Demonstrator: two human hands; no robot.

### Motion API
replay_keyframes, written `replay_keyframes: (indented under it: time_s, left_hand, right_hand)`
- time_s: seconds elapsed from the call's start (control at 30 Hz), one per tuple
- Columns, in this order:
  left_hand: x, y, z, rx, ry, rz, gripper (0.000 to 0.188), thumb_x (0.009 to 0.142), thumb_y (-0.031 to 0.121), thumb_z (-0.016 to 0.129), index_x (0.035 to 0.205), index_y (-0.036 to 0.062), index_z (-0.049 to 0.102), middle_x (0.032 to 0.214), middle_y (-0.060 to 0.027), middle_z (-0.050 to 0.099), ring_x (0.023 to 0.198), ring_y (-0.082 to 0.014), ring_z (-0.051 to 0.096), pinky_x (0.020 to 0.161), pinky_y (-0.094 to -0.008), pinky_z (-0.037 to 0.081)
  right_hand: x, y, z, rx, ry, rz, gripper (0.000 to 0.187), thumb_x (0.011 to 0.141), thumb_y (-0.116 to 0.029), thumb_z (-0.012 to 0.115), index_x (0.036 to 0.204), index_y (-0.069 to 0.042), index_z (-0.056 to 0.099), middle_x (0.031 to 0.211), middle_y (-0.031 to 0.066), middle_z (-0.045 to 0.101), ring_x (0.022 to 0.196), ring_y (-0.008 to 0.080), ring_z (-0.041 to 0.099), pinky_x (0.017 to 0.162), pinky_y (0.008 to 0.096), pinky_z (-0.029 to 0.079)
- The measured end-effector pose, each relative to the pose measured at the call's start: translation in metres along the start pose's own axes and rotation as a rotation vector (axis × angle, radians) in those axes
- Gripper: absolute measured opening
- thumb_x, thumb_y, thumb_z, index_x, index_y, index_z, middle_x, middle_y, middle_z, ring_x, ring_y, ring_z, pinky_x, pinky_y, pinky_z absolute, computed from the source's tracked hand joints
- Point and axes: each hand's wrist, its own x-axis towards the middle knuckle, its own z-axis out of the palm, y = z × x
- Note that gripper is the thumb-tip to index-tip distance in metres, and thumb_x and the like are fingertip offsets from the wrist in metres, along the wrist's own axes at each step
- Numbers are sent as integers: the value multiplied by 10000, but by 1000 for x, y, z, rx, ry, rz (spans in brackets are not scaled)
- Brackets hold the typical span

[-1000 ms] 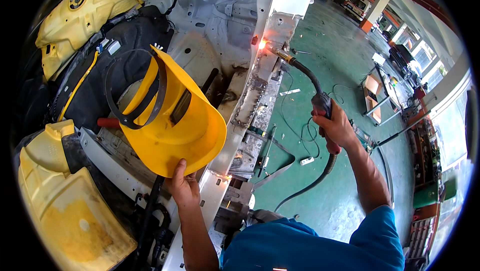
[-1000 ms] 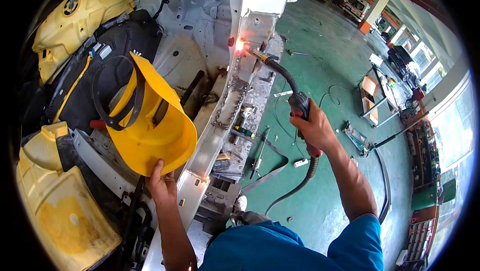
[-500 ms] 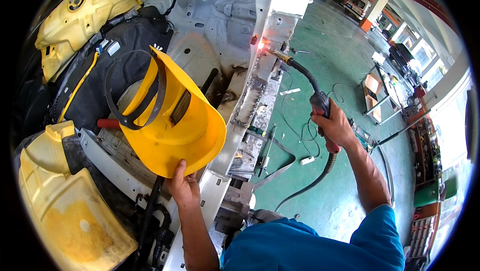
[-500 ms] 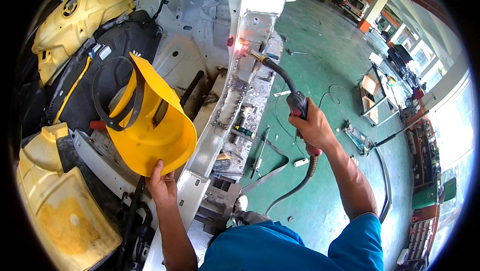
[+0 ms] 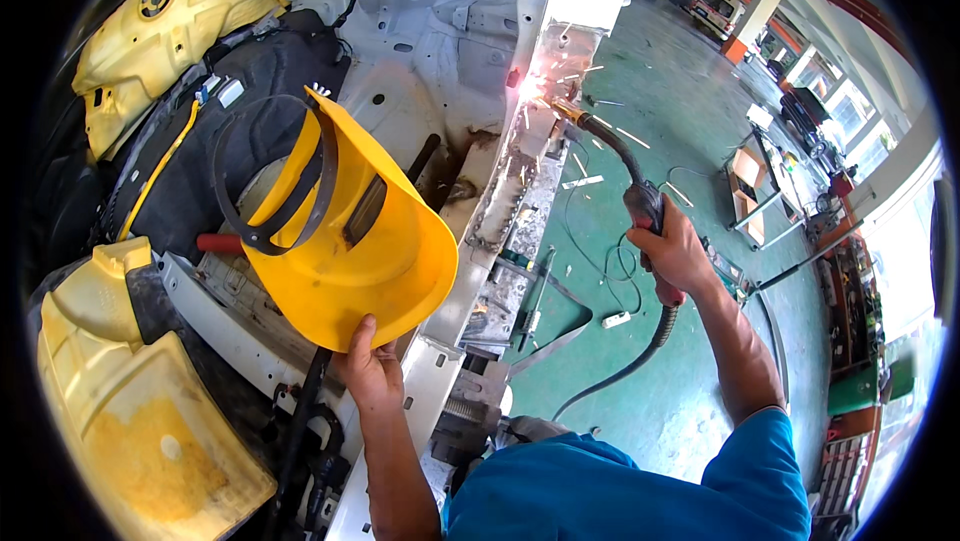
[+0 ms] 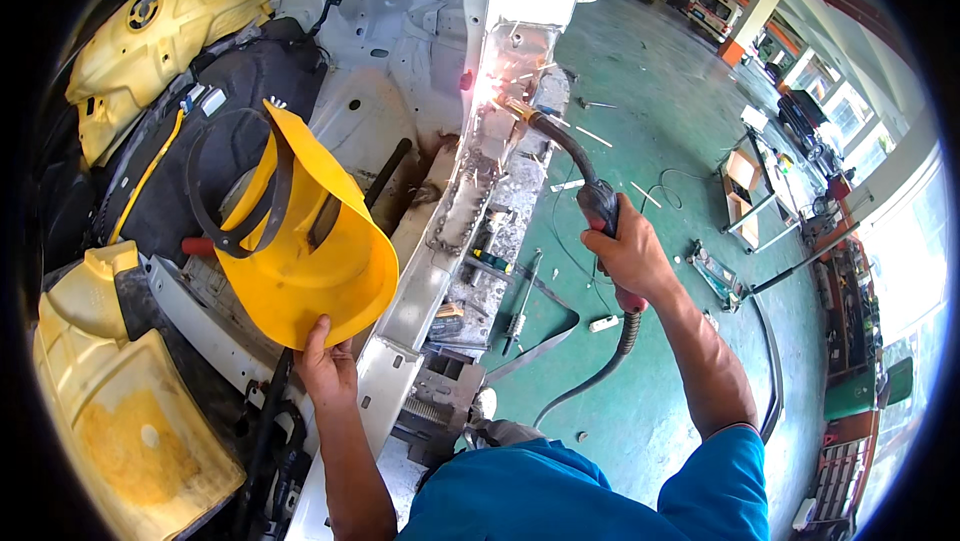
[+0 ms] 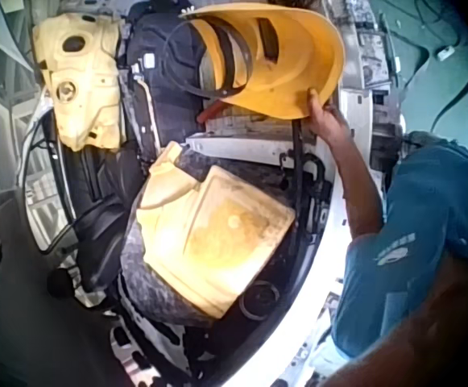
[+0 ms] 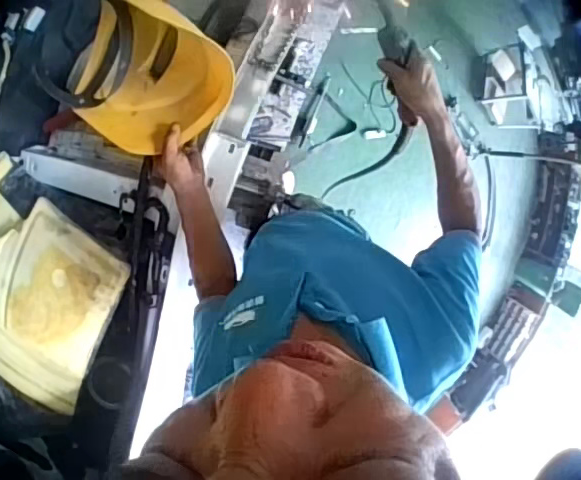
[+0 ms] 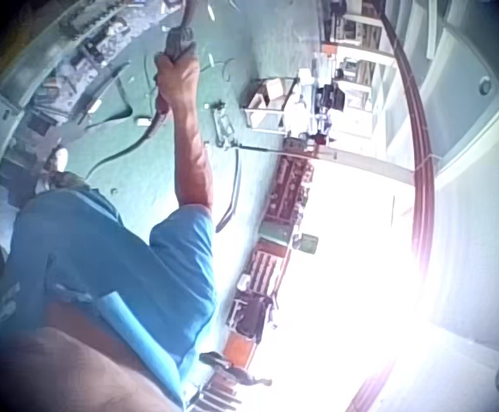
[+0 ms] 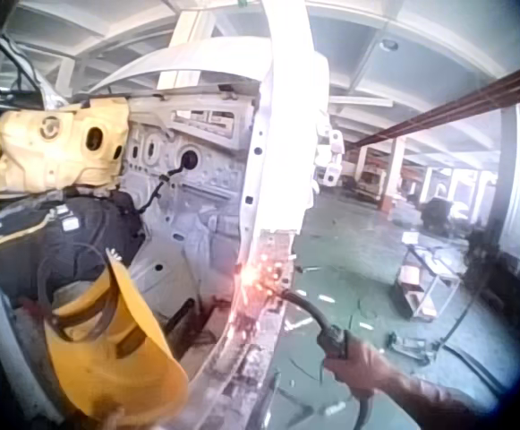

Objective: The person welds a section of a car's inner frame using a welding torch. They repeatedly lift and lower a yellow welding mask to protect their eyes while applying the torch to the metal seam.

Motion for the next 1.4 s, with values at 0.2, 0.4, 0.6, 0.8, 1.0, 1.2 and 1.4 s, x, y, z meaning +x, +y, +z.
replay_keyframes:
  time_s: [0.2, 0.4, 0.6, 0.8, 1.0, 1.2, 1.4]
  left_hand:
    - [1, 0, 1, 16, -50, 11, 564, 860, 44, 680, 1371, 28, 444, 1299, -131, 581, 1138, -271, 636, 948, -381, 558]
    - [-7, -1, 22, 84, -116, 104, 609, 876, -29, 620, 1433, 54, 388, 1354, -143, 526, 1187, -289, 592, 930, -427, 571]
    - [-3, 5, 45, 113, -174, 141, 624, 866, 6, 677, 1423, 41, 399, 1351, -137, 525, 1230, -282, 547, 1004, -400, 501]
    - [10, -6, 50, 226, -182, 209, 594, 865, 36, 708, 1389, -4, 430, 1325, -154, 539, 1206, -278, 547, 1027, -361, 454]
    - [15, -21, 69, 301, -334, 256, 499, 902, 45, 687, 1341, -43, 466, 1272, -130, 572, 1136, -222, 565, 987, -327, 452]
    - [21, -30, 77, 354, -429, 279, 490, 910, 10, 666, 1352, -31, 460, 1264, -115, 573, 1136, -203, 562, 993, -320, 442]
    - [22, -32, 88, 387, -493, 314, 499, 904, -22, 630, 1367, -39, 444, 1296, -156, 563, 1196, -253, 552, 1049, -367, 428]
  right_hand:
    - [-1, 3, 3, 61, 11, -34, 281, 821, -146, 665, 989, -9, 486, 761, 60, 572, 631, 132, 604, 565, 328, 508]
    - [-2, 6, 0, 36, -14, 14, 297, 821, -154, 672, 990, -1, 481, 743, 75, 569, 582, 146, 611, 535, 326, 499]
    - [0, 8, 0, 55, -14, -15, 306, 819, -159, 675, 995, 5, 485, 756, 85, 580, 588, 161, 616, 546, 330, 506]
    - [-1, 7, 1, 31, -10, 5, 318, 819, -163, 676, 997, 11, 478, 762, 104, 592, 595, 173, 631, 544, 340, 512]
    - [1, 5, 5, 21, -12, -13, 314, 820, -165, 673, 993, 8, 477, 763, 107, 599, 594, 167, 635, 541, 332, 514]
    - [3, 22, 6, -15, 23, -216, 323, 837, -175, 680, 1039, 18, 518, 806, 127, 633, 637, 187, 658, 593, 340, 525]
    - [2, 33, 3, -43, 11, -459, 334, 850, -162, 681, 1126, 4, 591, 961, 190, 667, 874, 352, 655, 798, 405, 516]
